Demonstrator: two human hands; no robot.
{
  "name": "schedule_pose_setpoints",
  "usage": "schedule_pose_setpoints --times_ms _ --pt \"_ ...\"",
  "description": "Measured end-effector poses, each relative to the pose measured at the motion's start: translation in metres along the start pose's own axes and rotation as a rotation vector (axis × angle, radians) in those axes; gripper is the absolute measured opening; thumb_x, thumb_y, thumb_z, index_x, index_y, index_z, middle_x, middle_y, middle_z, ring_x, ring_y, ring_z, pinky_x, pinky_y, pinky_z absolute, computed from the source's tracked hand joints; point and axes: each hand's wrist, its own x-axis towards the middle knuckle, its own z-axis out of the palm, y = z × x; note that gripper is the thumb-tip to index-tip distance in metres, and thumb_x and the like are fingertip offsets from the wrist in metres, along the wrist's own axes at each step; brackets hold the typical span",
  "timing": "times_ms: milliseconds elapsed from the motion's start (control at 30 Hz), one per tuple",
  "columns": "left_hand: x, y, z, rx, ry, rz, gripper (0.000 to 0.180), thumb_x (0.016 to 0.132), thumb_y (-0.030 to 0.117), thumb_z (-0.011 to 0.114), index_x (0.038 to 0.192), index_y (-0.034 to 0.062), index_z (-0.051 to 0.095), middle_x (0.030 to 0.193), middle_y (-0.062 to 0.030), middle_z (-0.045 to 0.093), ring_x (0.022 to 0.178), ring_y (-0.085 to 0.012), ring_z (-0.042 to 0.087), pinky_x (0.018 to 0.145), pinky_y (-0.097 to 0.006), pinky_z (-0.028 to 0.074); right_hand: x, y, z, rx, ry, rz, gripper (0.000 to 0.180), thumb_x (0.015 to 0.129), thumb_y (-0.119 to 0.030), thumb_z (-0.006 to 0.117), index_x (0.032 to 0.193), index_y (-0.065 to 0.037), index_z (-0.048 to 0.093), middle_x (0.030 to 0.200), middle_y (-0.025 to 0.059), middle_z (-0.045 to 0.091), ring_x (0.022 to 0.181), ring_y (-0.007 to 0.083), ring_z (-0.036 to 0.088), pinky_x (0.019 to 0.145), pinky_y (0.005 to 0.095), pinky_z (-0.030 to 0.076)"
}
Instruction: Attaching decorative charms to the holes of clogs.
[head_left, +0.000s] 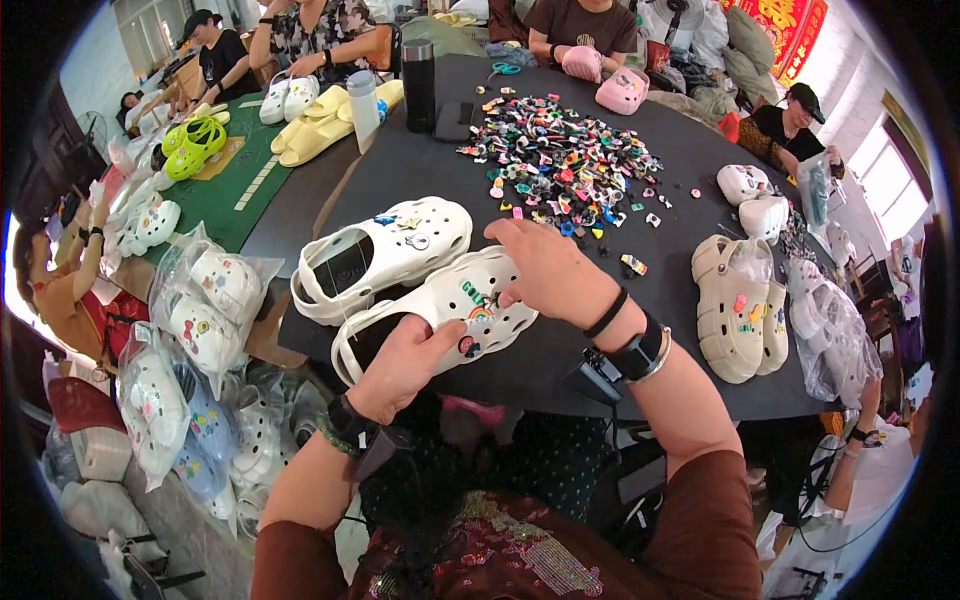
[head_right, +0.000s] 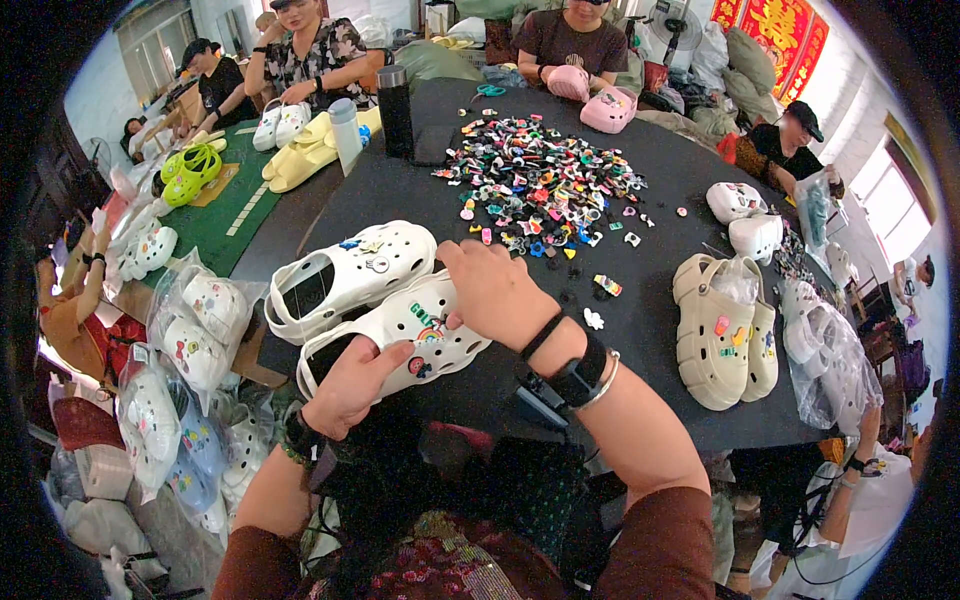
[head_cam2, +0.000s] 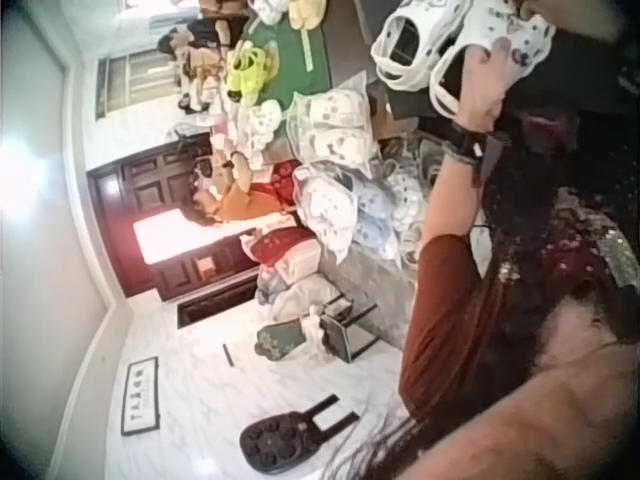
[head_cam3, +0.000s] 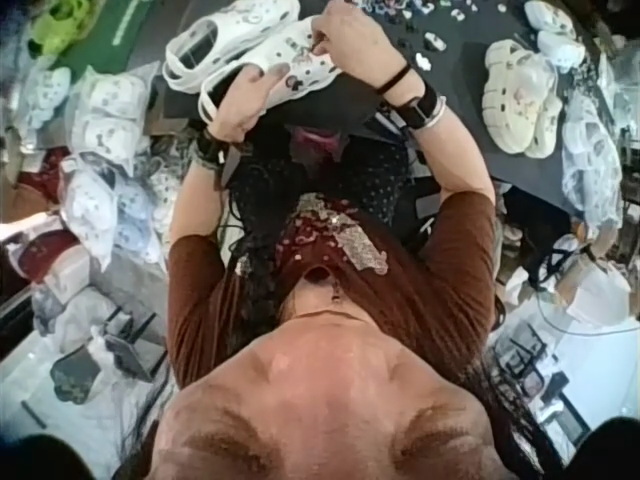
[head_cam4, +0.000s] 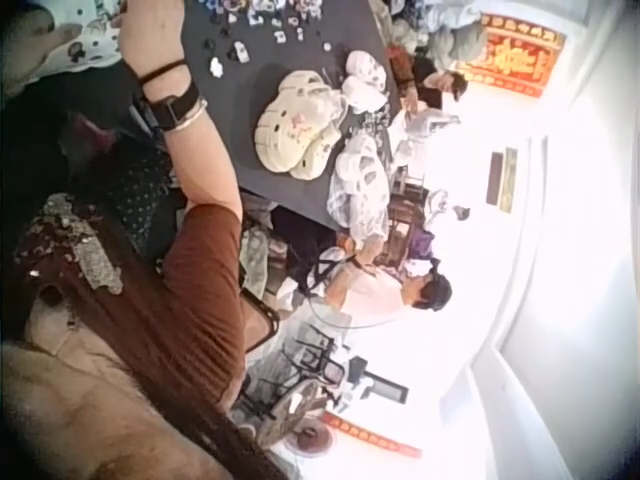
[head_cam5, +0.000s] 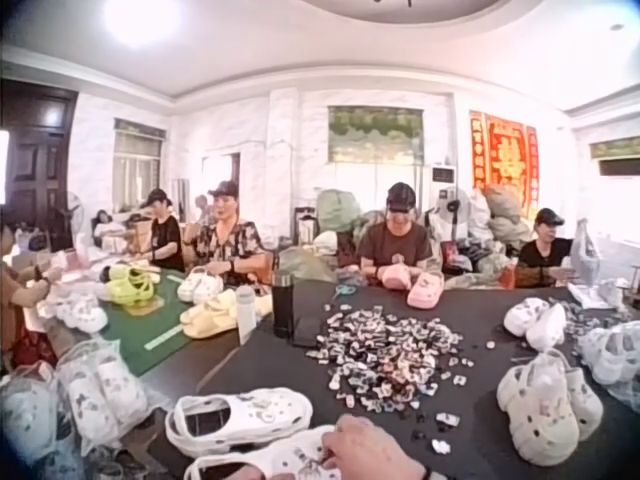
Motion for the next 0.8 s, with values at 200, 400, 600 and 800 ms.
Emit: schedule_pose_setpoints --times_ms 200,400,600,800 --pt "-0.002 0.0 0.001 0.031 -0.009 0.014 0.035 0.099 0.014 0.054 0.13 -0.0023 0.054 0.118 -0.0064 0.064 0.103 -0.0122 0.058 0.091 -0.028 0.047 0.007 0.002 0.003 0.048 -0.264 -0.005 0.062 0.069 -0.008 0.08 0.124 -0.007 0.052 0.102 0.0209 0.063 0.102 0.0366 0.061 0.086 0.0413 0.05" --pt "-0.003 -0.001 0.004 -0.011 -0.013 0.066 0.037 0.098 0.011 0.055 0.133 -0.0021 0.05 0.12 -0.0067 0.062 0.103 -0.0118 0.058 0.09 -0.029 0.048 0.006 -0.012 -0.003 -0.059 -0.277 0.059 0.066 0.068 -0.006 0.081 0.125 -0.009 0.047 0.107 0.0206 0.052 0.097 0.0421 0.058 0.084 0.0457 0.05" --pt "-0.007 0.0 0.004 0.099 -0.038 0.041 0.039 0.098 0.009 0.055 0.135 -0.0015 0.048 0.123 -0.0065 0.06 0.105 -0.0121 0.057 0.091 -0.028 0.047 0.01 -0.021 0.001 -0.177 -0.246 0.049 0.074 0.065 -0.009 0.083 0.126 -0.01 0.043 0.11 0.0192 0.049 0.102 0.0411 0.056 0.079 0.0486 0.053" --pt "-0.012 -0.005 0.005 0.087 -0.044 0.079 0.047 0.096 0.004 0.057 0.141 0.0008 0.043 0.132 -0.0075 0.056 0.12 -0.0151 0.053 0.102 -0.031 0.042 0.012 -0.023 -0.006 -0.119 -0.297 0.093 0.083 0.058 -0.003 0.084 0.13 -0.013 0.043 0.115 0.0181 0.05 0.107 0.0399 0.055 0.085 0.0529 0.051"
